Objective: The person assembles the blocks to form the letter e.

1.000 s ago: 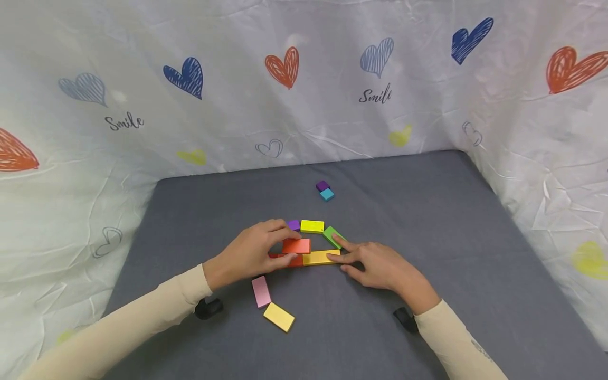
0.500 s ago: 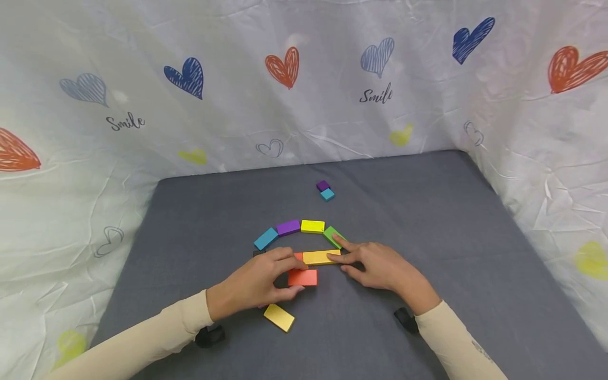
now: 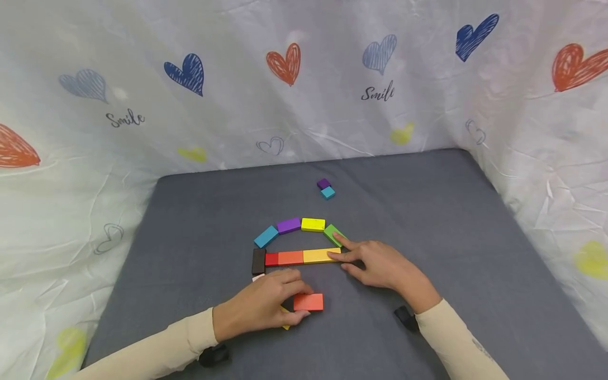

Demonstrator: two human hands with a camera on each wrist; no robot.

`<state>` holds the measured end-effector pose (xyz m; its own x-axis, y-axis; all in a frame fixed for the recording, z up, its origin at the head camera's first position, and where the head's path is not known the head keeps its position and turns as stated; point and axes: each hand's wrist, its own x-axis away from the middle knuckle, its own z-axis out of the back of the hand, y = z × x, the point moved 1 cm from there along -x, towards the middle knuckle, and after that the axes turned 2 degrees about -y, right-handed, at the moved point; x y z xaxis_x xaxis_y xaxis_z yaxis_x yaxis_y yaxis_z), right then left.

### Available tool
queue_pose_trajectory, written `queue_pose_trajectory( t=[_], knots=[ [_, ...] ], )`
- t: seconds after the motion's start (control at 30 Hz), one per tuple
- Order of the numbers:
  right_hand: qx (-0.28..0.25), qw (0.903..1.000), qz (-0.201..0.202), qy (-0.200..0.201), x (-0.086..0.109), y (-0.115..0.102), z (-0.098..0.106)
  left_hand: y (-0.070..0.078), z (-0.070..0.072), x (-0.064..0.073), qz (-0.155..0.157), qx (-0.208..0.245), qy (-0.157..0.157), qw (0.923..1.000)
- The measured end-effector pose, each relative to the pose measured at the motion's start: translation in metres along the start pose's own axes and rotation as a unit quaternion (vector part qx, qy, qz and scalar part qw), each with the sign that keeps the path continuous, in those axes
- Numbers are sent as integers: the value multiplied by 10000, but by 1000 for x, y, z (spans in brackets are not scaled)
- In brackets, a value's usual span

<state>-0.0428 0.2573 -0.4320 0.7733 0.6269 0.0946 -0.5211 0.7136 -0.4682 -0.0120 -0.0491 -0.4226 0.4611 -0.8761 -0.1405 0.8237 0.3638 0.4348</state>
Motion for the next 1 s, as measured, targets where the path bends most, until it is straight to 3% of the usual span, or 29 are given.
queue_pose_trajectory(
  t=[0.33, 0.73, 1.0],
  knots=[
    [2, 10000, -16, -44, 0, -1, 0, 9, -16, 3, -244, -712, -251, 9969],
    [-61, 9999, -109, -36, 0, -1, -1, 11, -22, 6, -286, -926, -415, 9944],
    [-14, 10000, -10, 37, 0, 1, -1, 11, -23, 6, -253, -1138, -295, 9927]
  ],
)
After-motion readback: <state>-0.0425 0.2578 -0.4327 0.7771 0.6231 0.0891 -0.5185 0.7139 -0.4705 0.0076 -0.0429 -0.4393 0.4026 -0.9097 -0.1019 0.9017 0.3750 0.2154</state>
